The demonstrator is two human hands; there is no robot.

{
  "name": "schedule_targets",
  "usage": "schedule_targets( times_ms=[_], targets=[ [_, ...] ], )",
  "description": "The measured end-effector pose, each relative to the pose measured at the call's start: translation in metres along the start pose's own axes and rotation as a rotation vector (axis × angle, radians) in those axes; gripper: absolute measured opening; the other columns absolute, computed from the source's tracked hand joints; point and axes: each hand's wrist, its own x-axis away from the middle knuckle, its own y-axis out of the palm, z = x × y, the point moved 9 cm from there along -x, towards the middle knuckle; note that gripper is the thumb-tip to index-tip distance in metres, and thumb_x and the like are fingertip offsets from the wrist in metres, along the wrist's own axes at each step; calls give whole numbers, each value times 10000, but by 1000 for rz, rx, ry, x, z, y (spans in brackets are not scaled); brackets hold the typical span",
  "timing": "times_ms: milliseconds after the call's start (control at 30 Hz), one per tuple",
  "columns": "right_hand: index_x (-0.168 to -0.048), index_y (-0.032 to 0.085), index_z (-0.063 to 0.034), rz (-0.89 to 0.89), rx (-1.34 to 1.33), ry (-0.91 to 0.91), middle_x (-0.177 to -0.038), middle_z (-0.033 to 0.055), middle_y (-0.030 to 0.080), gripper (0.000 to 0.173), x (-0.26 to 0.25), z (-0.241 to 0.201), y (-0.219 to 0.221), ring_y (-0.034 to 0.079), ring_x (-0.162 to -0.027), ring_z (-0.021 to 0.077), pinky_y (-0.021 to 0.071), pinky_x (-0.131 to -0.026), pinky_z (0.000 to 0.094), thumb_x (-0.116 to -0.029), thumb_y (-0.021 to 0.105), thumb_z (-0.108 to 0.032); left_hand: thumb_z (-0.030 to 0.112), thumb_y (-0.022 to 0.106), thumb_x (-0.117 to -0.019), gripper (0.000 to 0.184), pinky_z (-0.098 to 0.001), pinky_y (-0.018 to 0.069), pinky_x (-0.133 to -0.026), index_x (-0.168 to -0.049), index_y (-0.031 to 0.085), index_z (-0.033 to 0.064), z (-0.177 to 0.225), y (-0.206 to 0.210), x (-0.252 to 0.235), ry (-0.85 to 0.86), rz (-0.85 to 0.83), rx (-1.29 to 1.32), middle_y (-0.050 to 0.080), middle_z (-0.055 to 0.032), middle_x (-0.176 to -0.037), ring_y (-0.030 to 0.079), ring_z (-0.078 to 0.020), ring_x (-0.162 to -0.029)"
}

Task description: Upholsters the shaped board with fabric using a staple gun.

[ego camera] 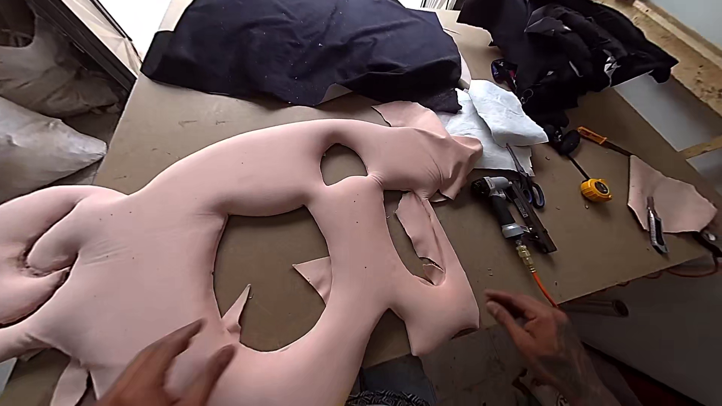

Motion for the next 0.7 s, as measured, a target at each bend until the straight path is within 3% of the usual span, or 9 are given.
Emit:
schedule_targets(
  times_ms=[100, 167, 267, 367, 467, 567, 700],
  targets=[
    [-1216, 746, -196, 170, 278, -25, -1119, 36, 742, 509, -56, 35, -34, 717, -1013, 220, 604, -859, 507, -973, 555, -601, 687, 640, -892, 753, -544, 459, -1121, -1423, 609, 154, 120, 79, -35, 190, 6, 29, 569, -107, -1489, 531, -302, -1384],
    [-1282, 705, -128, 208, 353, -42, -1235, 154, 690, 576, -89, 57, -39, 657, -1137, 376, 534, -942, 608, -948, 579, -580, 780, 624, -817, 895, -533, 457, -1120, -1474, 564, 177, 156, 126, -46, 185, 101, -15, 521, -101, -1536, 520, -306, -1388],
    [-1340, 650, -61, 250, 380, -93, -1312, 236, 632, 672, -134, 92, -40, 594, -1203, 468, 459, -1018, 644, -913, 603, -577, 800, 644, -755, 988, -516, 476, -1074, -1523, 510, 193, 167, 147, -50, 131, 243, -58, 500, -139, -1539, 546, -334, -1331],
    [-1343, 652, -72, 197, 339, -79, -1256, 239, 655, 760, -164, 124, -34, 623, -1133, 460, 450, -965, 685, -905, 539, -682, 780, 719, -715, 977, -491, 480, -1084, -1525, 500, 280, 160, 150, -51, 5, 181, 11, 457, -46, -1582, 511, -270, -1369],
    [-1238, 708, -56, 183, 339, -86, -1188, 237, 680, 753, -180, 136, -22, 651, -1067, 447, 437, -916, 699, -916, 500, -705, 758, 805, -626, 1025, -477, 489, -1080, -1509, 488, 347, 159, 146, -60, -152, 68, 2, 478, 34, -1546, 507, -219, -1353],
    [-1223, 686, 0, 185, 296, -91, -1211, 290, 641, 750, -183, 138, -15, 621, -1083, 495, 424, -919, 706, -925, 510, -665, 688, 876, -592, 1070, -469, 509, -1051, -1496, 477, 279, 172, 143, -67, -218, 25, -109, 527, -29, -1472, 528, -259, -1319],
    [-1234, 683, 12, 183, 244, -92, -1237, 306, 629, 746, -183, 145, -11, 601, -1131, 498, 418, -939, 689, -931, 534, -653, 669, 877, -597, 1080, -454, 531, -1000, -1492, 477, 215, 184, 143, -71, -214, 38, -256, 546, -82, -1429, 547, -291, -1278]
  ],
)
